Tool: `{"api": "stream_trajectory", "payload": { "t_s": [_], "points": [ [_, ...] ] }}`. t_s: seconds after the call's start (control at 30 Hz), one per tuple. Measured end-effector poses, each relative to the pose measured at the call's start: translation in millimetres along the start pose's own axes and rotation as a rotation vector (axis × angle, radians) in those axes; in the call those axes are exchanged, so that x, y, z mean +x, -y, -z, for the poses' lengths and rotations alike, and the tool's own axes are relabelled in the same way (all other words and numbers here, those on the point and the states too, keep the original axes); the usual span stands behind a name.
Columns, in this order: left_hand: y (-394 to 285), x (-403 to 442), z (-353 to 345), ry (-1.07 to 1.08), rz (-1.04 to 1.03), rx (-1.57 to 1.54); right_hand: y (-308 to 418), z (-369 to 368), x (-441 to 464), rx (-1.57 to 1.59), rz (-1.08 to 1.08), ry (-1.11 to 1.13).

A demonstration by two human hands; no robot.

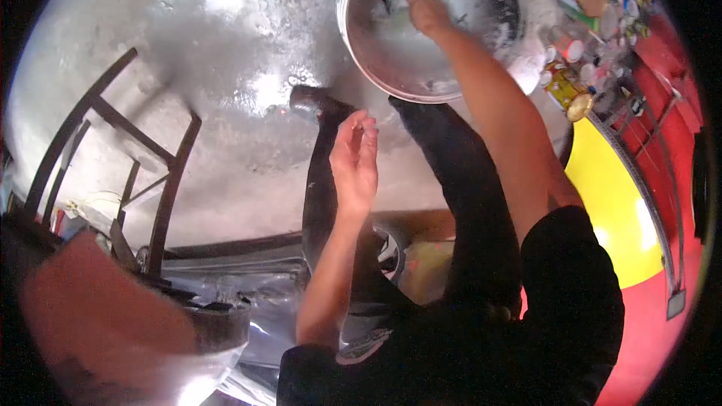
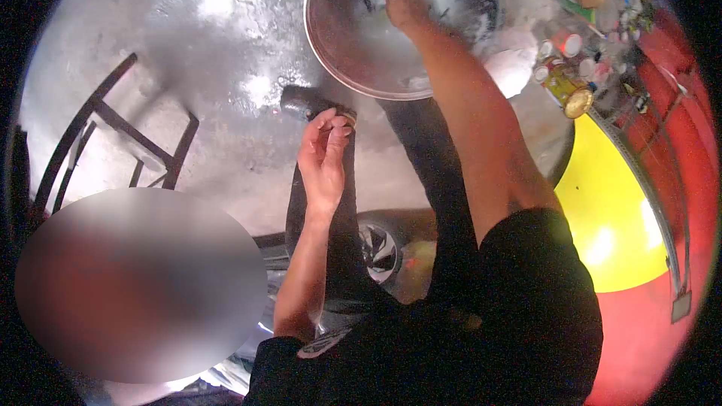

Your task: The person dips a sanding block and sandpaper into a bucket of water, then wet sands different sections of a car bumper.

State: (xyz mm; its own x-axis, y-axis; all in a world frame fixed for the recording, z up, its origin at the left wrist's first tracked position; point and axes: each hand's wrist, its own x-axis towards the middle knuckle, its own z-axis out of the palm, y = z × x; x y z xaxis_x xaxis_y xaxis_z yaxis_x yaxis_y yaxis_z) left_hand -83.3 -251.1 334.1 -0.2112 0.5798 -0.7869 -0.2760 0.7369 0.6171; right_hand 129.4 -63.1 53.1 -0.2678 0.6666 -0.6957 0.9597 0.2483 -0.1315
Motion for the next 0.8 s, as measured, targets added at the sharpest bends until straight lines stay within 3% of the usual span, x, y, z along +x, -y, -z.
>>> {"api": "stream_trajectory", "payload": {
  "t_s": [0.03,0.1,0.13,0.23,0.27,0.33,0.4,0.5,0.6,0.63,0.67,0.73,0.8],
  "points": [
    [-8,-3,-1,0.020,0.042,0.021,-5,18,-17,0.065,-0.043,-0.218],
    [-32,-15,-8,0.051,0.018,-0.011,5,112,-78,0.268,-0.164,-0.118],
    [-45,-25,-11,0.075,0.030,-0.030,-3,127,-97,0.439,-0.135,-0.181],
    [-93,-51,-18,0.146,0.029,-0.011,-19,175,-165,0.913,0.091,-0.230],
    [-114,-61,-21,0.144,-0.001,-0.014,-7,213,-197,0.909,0.112,-0.253],
    [-165,-75,-26,0.130,-0.195,0.087,28,304,-259,1.425,0.322,-0.091],
    [-236,-112,-22,0.146,-0.340,0.066,54,364,-307,1.436,0.456,-0.054],
    [-343,-182,8,0.282,-0.290,-0.145,104,464,-355,1.362,0.611,0.075],
    [-377,-232,45,0.128,-0.499,-0.081,163,543,-401,1.300,0.776,0.246],
    [-392,-254,55,-0.024,-0.734,0.203,181,562,-416,1.282,0.819,0.281],
    [-408,-278,68,-0.079,-0.753,0.192,195,579,-432,1.266,0.845,0.315],
    [-433,-326,90,0.274,-0.585,-0.323,232,611,-461,1.132,0.917,0.307],
    [-436,-352,107,0.246,-0.648,-0.371,259,627,-476,1.034,1.039,0.196]
  ]
}}
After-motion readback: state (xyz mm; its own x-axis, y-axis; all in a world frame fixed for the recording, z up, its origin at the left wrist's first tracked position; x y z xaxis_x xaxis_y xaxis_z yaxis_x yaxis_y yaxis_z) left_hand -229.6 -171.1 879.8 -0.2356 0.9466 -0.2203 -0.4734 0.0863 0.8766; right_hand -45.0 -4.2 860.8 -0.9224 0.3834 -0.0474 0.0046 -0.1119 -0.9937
